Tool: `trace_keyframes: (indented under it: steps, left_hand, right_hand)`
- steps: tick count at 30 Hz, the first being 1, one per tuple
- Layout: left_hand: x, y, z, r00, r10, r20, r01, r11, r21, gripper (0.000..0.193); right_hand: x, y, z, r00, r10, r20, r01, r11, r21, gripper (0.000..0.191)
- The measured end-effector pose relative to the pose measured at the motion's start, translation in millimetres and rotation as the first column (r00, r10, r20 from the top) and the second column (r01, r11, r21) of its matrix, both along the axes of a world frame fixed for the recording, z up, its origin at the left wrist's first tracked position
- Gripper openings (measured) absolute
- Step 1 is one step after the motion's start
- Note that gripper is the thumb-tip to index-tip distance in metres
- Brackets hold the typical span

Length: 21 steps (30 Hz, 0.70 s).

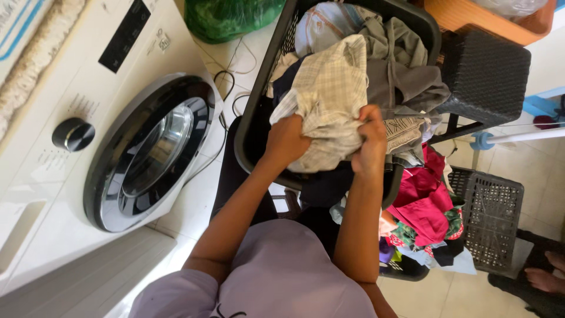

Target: The person sits on the floor beside a washing machine and folds clothes one at a time from a laundry basket, smoothing and aligning each shirt or garment before placing it back into the basket. They work through light and dark garments in sequence, handling each item with both hands.

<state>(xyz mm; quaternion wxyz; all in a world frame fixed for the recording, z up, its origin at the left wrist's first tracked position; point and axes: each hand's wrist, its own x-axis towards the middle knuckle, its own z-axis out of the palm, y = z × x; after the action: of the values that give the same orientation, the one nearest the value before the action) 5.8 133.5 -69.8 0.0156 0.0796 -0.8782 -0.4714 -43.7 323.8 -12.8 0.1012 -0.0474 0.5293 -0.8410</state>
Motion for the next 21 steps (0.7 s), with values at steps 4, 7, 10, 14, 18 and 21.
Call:
trace_keyframes:
  steps: [4,7,10,14,18,21]
  left_hand:
    - [6,18,-2,0.996,0.088,0.007,-0.053,0.538,0.841,0.049]
    - [9,23,8,0.988,0.088,0.126,-0.126,-0.009,0.992,0.052]
    - [9,11,19,1.000,-0.006,-0.014,0.009,-0.538,0.843,0.062]
    - [9,-22,20,0.995,0.093,0.044,-0.056,0.124,0.991,0.055]
    - [6,-27,4,0.993,0.107,-0.039,-0.003,0.368,0.930,0.054]
    - [-1,-19,-3,0.992,0.111,0.052,-0.110,0.612,0.783,0.049]
  right_hand:
    - [-11,-6,-14,0.952,-0.217,-0.216,0.265,0.939,0.221,0.024]
    - [-21,-16,-23,0.900,-0.244,-0.361,0.386,0.829,0.404,0.016]
    - [-26,-24,-19,0.937,-0.127,-0.327,0.284,0.820,0.497,0.015]
    - [-11,-20,4,0.905,0.137,-0.402,0.157,0.771,0.617,0.033]
    - [11,-11,15,0.868,0.104,-0.486,0.142,0.885,0.444,0.029]
    - [10,-2,18,0.913,0.309,-0.267,0.061,0.543,0.838,0.021]
